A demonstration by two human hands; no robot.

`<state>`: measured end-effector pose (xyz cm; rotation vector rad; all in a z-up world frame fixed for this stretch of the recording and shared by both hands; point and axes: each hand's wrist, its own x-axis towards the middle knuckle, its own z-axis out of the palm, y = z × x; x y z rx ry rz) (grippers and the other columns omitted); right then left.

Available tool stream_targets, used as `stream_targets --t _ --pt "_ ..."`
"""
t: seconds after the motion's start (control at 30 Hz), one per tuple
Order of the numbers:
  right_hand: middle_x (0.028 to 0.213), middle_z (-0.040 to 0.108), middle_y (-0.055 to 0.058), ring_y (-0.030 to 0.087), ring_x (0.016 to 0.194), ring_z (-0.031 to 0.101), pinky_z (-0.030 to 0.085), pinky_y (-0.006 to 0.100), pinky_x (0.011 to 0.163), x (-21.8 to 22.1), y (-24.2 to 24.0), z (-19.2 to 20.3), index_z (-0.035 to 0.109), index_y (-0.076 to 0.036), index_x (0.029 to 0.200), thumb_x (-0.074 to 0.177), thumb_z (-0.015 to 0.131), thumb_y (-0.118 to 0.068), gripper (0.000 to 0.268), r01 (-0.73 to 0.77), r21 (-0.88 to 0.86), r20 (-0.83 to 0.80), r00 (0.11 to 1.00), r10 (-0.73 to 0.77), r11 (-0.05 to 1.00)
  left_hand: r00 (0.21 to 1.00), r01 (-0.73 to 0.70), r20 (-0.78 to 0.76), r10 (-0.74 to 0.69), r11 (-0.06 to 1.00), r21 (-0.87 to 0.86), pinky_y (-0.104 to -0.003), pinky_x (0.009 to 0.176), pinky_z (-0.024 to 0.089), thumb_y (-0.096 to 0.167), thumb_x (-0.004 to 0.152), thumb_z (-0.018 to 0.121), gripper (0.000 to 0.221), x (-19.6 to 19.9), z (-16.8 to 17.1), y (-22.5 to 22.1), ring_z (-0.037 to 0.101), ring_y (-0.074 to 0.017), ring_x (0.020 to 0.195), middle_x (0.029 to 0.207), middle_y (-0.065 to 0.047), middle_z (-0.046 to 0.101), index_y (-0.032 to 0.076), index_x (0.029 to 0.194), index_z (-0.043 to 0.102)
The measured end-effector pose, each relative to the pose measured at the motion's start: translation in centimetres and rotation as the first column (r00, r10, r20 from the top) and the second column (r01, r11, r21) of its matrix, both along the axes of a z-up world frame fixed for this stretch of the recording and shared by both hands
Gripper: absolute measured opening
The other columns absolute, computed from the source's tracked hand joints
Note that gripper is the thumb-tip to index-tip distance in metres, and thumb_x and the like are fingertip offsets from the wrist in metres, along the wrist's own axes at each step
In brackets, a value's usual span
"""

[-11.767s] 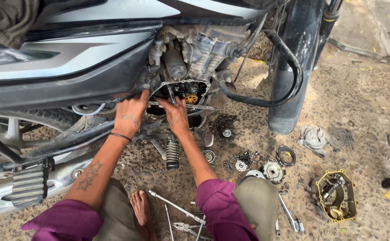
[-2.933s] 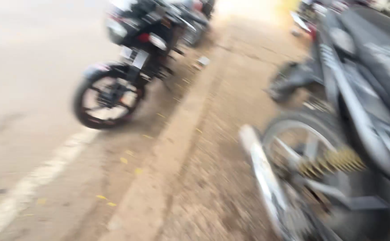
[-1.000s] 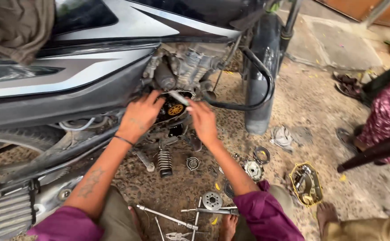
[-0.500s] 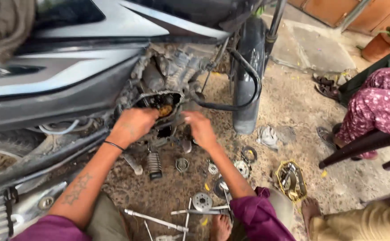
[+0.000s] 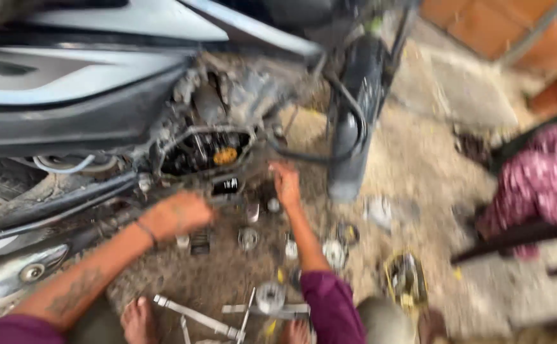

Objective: Repairing or maintaining the internal components of a motorcycle engine.

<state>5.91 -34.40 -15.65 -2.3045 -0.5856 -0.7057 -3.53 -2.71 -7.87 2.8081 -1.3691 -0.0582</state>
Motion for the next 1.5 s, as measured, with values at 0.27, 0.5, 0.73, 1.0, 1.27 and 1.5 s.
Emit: stream_targets --t 0.27,0.5,0.73,1.0,1.27,1.5 --pt "0.096 0.070 0.020 0.042 0.086 0.065 0.049 0.048 0.081 3.0 3.2 0.0 0.068 -0.002 0.103 0.101 0.064 -0.020 0.019 0.095 0.117 -0.037 0.995 -0.091 0.989 1.000 0.014 -0.020 -0.022 0.937 -0.349 -0.048 0.085 0.045 0.025 0.090 0.067 0.019 -4.5 -4.0 -3.4 0.060 -0.0260 0.097 0.088 -0.007 0.067 0.007 0.088 0.073" --pt "0.088 0.062 0.019 0.042 0.086 0.059 0.046 0.050 0.078 3.2 5.6 0.5 0.062 -0.001 0.099 0.107 0.062 -0.024 0.025 0.208 0.178 -0.217 0.962 -0.168 0.962 0.968 -0.250 -0.132 0.212 0.853 -0.459 -0.041 0.085 0.035 0.020 0.090 0.066 0.014 -5.6 -3.3 -4.6 0.059 -0.0214 0.089 0.082 -0.004 0.066 0.009 0.084 0.071" --pt "0.090 0.069 0.014 0.034 0.086 0.062 0.049 0.045 0.081 4.7 6.2 -2.1 0.065 -0.006 0.092 0.098 0.059 -0.011 0.010 0.105 0.114 0.043 0.993 -0.111 0.988 0.977 -0.212 -0.109 0.182 0.855 -0.473 -0.043 0.085 0.037 0.018 0.087 0.067 0.011 -4.9 -3.6 -4.3 0.059 -0.0238 0.088 0.082 -0.006 0.066 0.007 0.084 0.070" --pt "0.093 0.057 0.013 0.031 0.092 0.054 0.038 0.041 0.100 9.8 4.4 -8.5 0.052 0.000 0.100 0.104 0.048 -0.005 0.007 -0.123 0.321 -0.020 0.990 0.136 0.939 0.983 -0.177 -0.053 0.175 0.849 -0.498 -0.045 0.085 0.038 0.018 0.087 0.069 0.011 -4.1 -3.8 -4.3 0.061 -0.0241 0.086 0.081 -0.005 0.068 0.009 0.082 0.070" --pt "0.088 0.068 0.018 0.041 0.086 0.063 0.047 0.056 0.089 6.1 4.8 -4.3 0.061 -0.004 0.089 0.092 0.060 -0.006 0.004 0.085 -0.075 0.218 0.974 -0.067 0.993 0.987 -0.152 -0.020 0.162 0.867 -0.474 -0.045 0.081 0.037 0.019 0.084 0.068 0.010 -4.6 -4.2 -4.4 0.058 -0.0255 0.084 0.075 -0.006 0.062 0.010 0.078 0.065" --pt "0.092 0.065 0.018 0.041 0.093 0.062 0.046 0.053 0.081 3.8 5.3 -2.1 0.058 -0.002 0.093 0.098 0.064 -0.006 0.009 0.177 0.118 0.031 0.983 -0.182 0.977 0.988 -0.154 -0.056 0.144 0.890 -0.430 -0.045 0.080 0.037 0.020 0.087 0.066 0.013 -5.4 -3.8 -4.6 0.057 -0.0255 0.084 0.076 -0.007 0.062 0.010 0.078 0.065"
